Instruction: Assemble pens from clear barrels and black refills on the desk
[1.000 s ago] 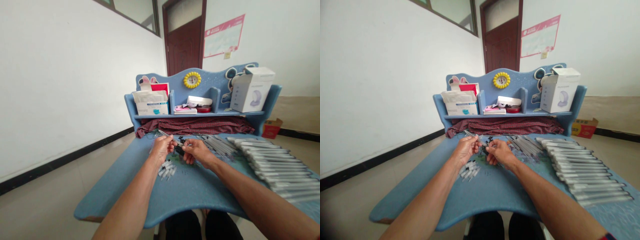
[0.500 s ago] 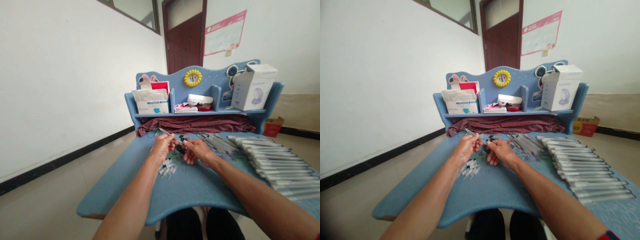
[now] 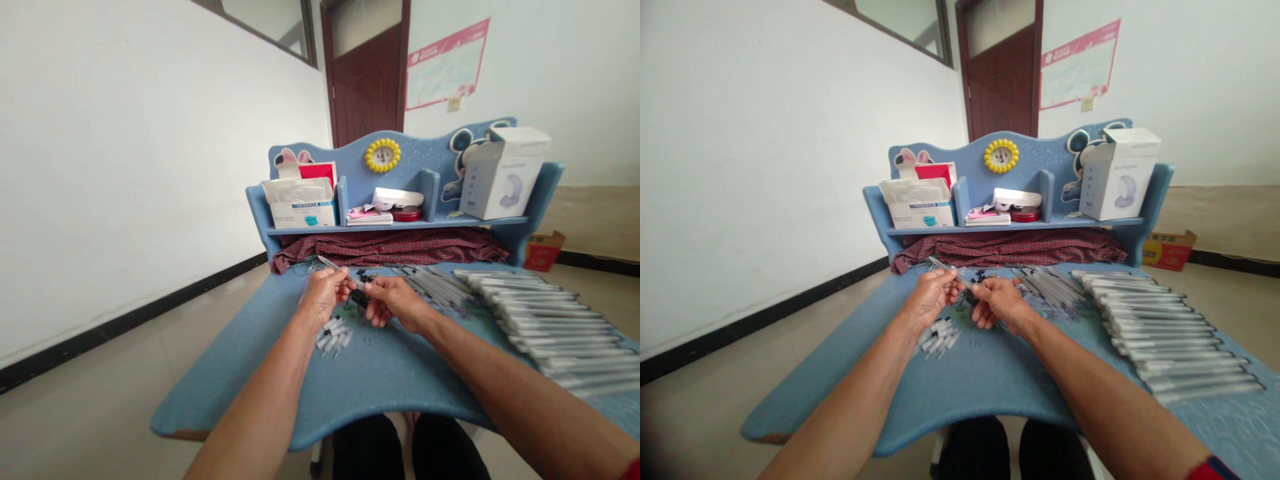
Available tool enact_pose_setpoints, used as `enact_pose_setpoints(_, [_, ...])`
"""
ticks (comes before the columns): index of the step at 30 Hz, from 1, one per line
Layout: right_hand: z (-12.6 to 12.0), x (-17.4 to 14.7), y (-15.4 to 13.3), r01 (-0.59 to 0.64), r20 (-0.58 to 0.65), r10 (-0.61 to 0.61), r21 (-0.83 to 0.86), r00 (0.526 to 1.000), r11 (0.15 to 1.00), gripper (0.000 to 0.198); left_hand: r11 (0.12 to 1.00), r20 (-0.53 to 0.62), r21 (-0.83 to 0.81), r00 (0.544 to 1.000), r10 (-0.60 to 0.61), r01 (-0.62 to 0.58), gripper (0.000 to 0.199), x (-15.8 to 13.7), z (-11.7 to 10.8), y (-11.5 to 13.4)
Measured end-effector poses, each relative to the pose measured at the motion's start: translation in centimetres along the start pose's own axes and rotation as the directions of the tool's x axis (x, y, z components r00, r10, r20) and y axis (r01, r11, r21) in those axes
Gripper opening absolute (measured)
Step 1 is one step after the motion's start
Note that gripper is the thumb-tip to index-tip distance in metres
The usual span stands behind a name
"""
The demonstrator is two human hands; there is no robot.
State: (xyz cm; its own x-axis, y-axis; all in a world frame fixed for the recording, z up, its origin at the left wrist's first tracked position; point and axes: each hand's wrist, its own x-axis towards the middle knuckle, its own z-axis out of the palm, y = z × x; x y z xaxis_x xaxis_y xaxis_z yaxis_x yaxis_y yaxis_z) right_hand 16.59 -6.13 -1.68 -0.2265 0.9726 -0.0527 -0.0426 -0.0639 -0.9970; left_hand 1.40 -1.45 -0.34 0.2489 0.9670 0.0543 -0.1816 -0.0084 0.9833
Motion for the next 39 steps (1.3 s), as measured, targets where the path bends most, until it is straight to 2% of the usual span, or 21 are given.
enact_pose_setpoints(7, [-0.2, 0.5, 0.5, -0.022, 0.069, 0.018, 0.070, 0.997, 0.997, 0.027, 1.000, 0.008, -0.001, 1.000, 0.009, -0.009, 0.021, 0.2, -0.2, 0.0])
enact_pose_setpoints(11, [-0.2, 0.5, 0.2, -0.007, 0.057, 0.003, 0.057, 0.998, 0.998, 0.025, 1.000, 0.012, 0.022, 1.000, 0.018, -0.018, 0.024, 0.3, -0.2, 0.1])
enact_pose_setpoints(17, [-0.4, 0.6, 0.4, 0.067, 0.022, -0.067, -0.005, 0.998, 0.998, 0.021, 0.985, 0.097, 0.161, 0.994, 0.052, -0.068, 0.025, 0.2, 0.0, -0.3])
enact_pose_setpoints(21, [-0.7, 0.7, 0.8, 0.079, -0.009, -0.079, -0.043, 0.997, 0.996, 0.020, 0.955, 0.113, 0.286, 0.993, 0.046, -0.077, 0.027, 0.0, -0.1, -0.3])
enact_pose_setpoints(24, [-0.8, 0.8, 1.0, 0.078, -0.063, -0.080, -0.038, 0.995, 0.996, 0.021, 0.843, 0.130, 0.532, 0.991, 0.012, -0.080, 0.030, -0.2, -0.7, 0.9])
enact_pose_setpoints(27, [-0.8, 0.9, 1.0, 0.061, -0.110, -0.065, -0.042, 0.992, 0.997, 0.022, 0.638, 0.158, 0.761, 0.987, -0.009, -0.116, 0.025, -0.9, -1.7, 2.8])
enact_pose_setpoints(31, [-0.7, 0.8, 0.9, 0.053, -0.135, -0.060, -0.055, 0.989, 0.997, 0.021, 0.433, 0.237, 0.883, 0.969, -0.075, -0.183, 0.011, -2.1, -2.7, 4.2])
enact_pose_setpoints(35, [-0.7, 0.8, 0.9, 0.040, -0.136, -0.048, -0.060, 0.990, 0.997, 0.024, 0.348, 0.209, 0.924, 0.972, -0.104, -0.161, 0.010, -3.1, -3.5, 3.3])
enact_pose_setpoints(39, [-0.6, 0.7, 0.9, 0.042, -0.126, -0.051, -0.072, 0.991, 0.997, 0.025, 0.350, 0.234, 0.916, 0.970, -0.065, -0.197, 0.013, -3.7, -3.8, 2.0])
